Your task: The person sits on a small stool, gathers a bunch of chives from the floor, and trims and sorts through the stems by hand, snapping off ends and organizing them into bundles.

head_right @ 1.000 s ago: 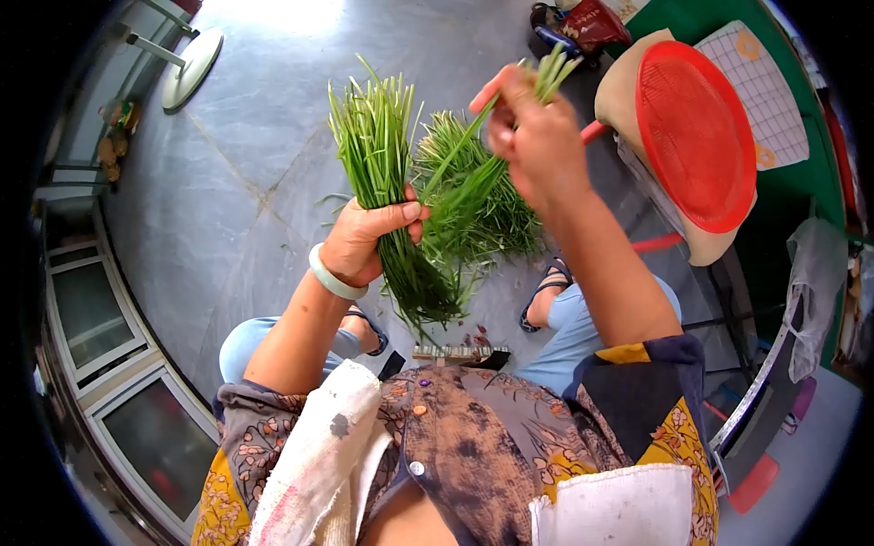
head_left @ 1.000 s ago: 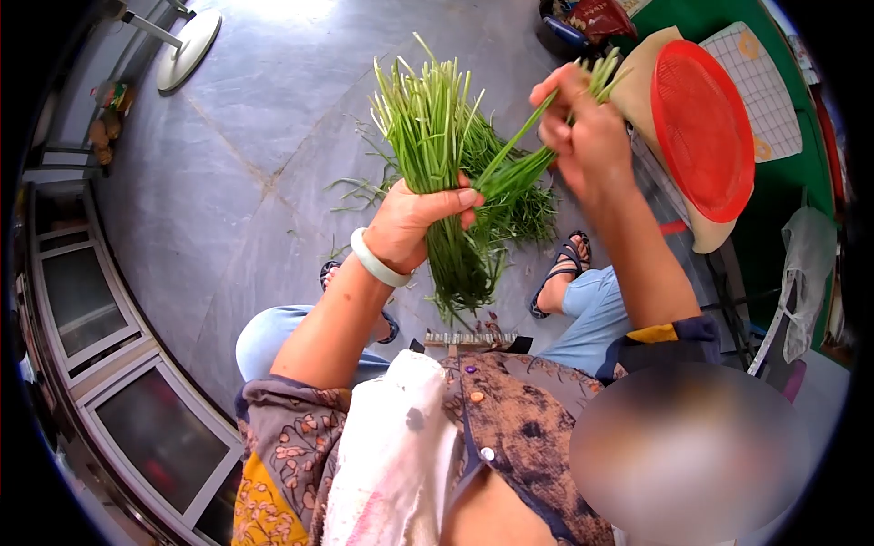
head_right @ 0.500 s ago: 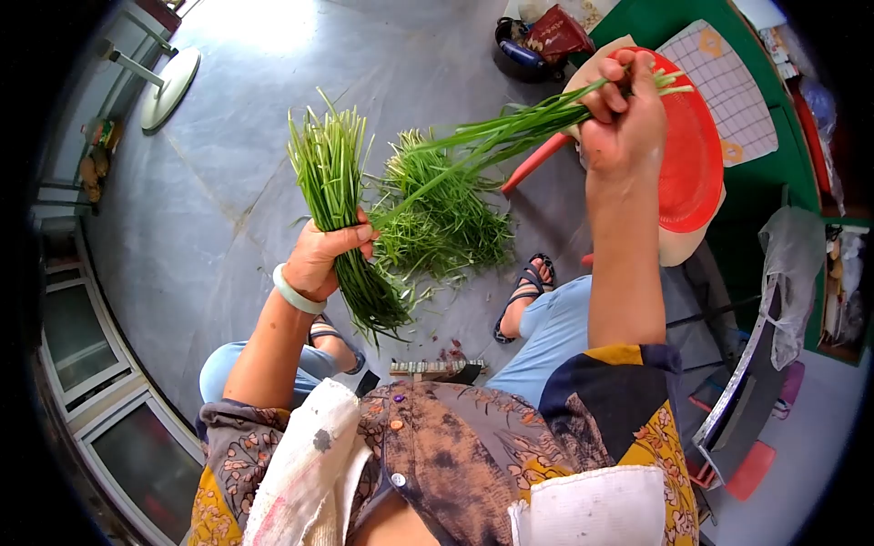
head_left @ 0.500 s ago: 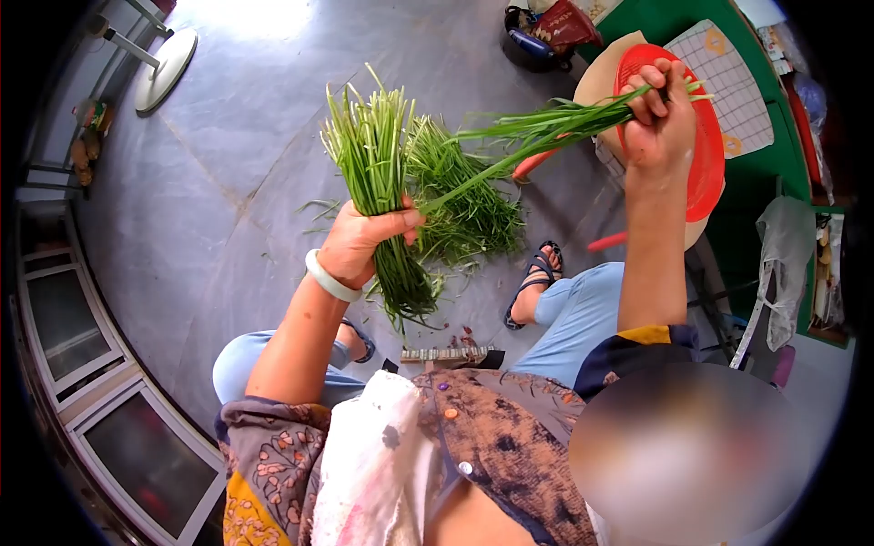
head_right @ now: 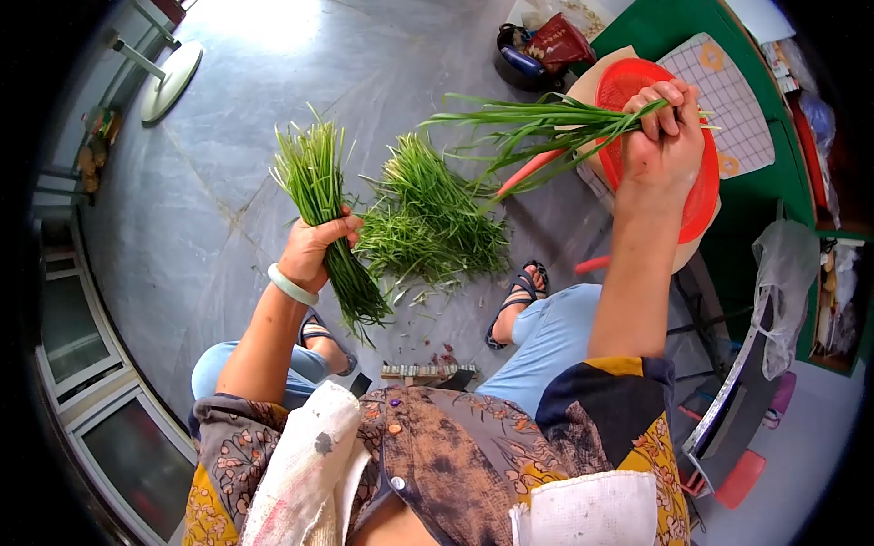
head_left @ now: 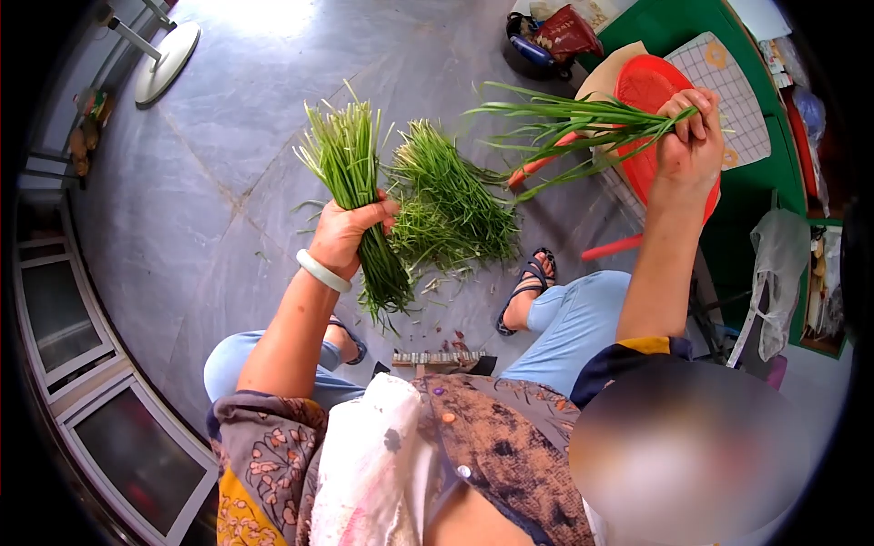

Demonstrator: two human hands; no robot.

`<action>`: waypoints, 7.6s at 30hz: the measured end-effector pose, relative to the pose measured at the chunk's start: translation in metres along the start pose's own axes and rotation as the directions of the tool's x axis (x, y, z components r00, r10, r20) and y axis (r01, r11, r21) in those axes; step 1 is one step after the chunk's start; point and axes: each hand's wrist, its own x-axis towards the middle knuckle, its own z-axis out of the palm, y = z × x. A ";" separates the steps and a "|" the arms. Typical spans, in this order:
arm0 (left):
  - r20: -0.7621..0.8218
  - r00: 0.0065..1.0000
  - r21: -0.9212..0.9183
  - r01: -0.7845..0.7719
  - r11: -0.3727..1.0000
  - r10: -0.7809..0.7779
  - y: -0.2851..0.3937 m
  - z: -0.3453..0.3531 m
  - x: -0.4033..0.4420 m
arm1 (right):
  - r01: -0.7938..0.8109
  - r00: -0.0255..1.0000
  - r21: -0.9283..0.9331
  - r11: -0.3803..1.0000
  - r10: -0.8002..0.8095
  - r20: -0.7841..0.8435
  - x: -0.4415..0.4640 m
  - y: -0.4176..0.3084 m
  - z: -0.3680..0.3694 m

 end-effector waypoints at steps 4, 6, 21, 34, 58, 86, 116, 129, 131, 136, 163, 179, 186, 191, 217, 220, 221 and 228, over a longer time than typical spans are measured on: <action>-0.029 0.999 -0.038 -0.015 0.999 0.014 0.000 0.006 -0.001 | -0.013 1.000 0.026 1.000 0.014 -0.019 0.001 -0.003 -0.003; -0.018 1.000 -0.018 -0.023 1.000 0.023 -0.002 0.007 0.001 | -0.021 1.000 0.052 0.998 0.022 -0.017 0.001 -0.003 -0.001; 0.026 1.000 -0.173 0.011 0.985 -0.007 -0.017 0.043 0.003 | -0.037 0.997 0.090 0.995 0.043 -0.063 0.001 0.027 0.021; 0.088 0.996 -0.224 0.050 0.973 -0.031 -0.023 0.057 0.009 | -0.130 0.990 0.179 0.975 0.138 -0.029 0.000 0.066 0.038; 0.138 0.990 -0.144 0.013 0.989 0.007 -0.021 0.058 0.005 | -0.071 0.974 0.159 0.985 0.103 -0.203 0.002 0.079 0.049; -0.282 0.958 -0.107 -0.087 0.990 0.053 -0.042 0.018 0.030 | 0.085 0.995 0.104 0.991 -0.079 -0.058 0.004 0.043 0.030; 0.234 0.969 -0.184 -0.035 0.982 0.078 0.008 0.030 -0.002 | 0.161 0.913 -0.961 0.224 0.335 0.231 -0.032 0.081 0.063; 0.289 0.954 -0.135 -0.043 0.990 0.081 0.009 0.040 -0.011 | -0.196 0.881 -0.895 0.401 0.472 0.019 -0.069 0.170 0.052; 0.296 0.950 -0.100 -0.070 0.992 0.097 0.009 0.044 -0.013 | -0.201 0.888 -0.883 0.423 0.460 0.018 -0.071 0.177 0.044; 0.356 0.933 -0.074 -0.026 0.997 0.050 0.013 0.039 -0.013 | -0.358 0.877 -0.782 0.510 0.470 -0.095 -0.067 0.163 0.062; 0.105 0.972 -0.311 -0.170 0.935 0.212 0.037 -0.011 0.000 | -0.190 0.982 -0.597 0.779 0.148 -0.119 -0.026 0.077 0.052; 0.170 0.971 -0.154 -0.141 0.978 0.166 0.037 0.045 -0.019 | -0.350 0.879 -0.755 0.555 0.473 -0.060 -0.069 0.173 0.066; 0.132 0.979 -0.180 -0.130 0.975 0.155 0.039 0.038 -0.021 | -0.101 0.883 -0.877 0.471 0.449 0.139 -0.066 0.180 0.057; 0.148 0.984 -0.191 -0.070 0.979 0.099 0.044 0.041 -0.025 | 0.114 0.934 -0.950 0.290 0.295 0.202 -0.072 0.174 0.062; 0.246 0.965 -0.142 -0.056 0.988 0.090 0.036 0.044 -0.021 | -0.321 0.836 -0.771 0.551 0.547 0.043 -0.083 0.169 0.053; 0.202 0.970 -0.138 -0.106 0.985 0.133 0.032 0.043 -0.021 | -0.302 0.854 -0.768 0.565 0.518 0.044 -0.086 0.177 0.047; 0.193 0.972 -0.123 -0.113 0.986 0.135 0.032 0.043 -0.021 | -0.309 0.857 -0.751 0.583 0.513 0.046 -0.087 0.180 0.046; 0.220 0.966 -0.162 -0.100 0.982 0.135 0.039 0.043 -0.025 | -0.400 0.775 -0.769 0.498 0.632 0.005 -0.083 0.163 0.063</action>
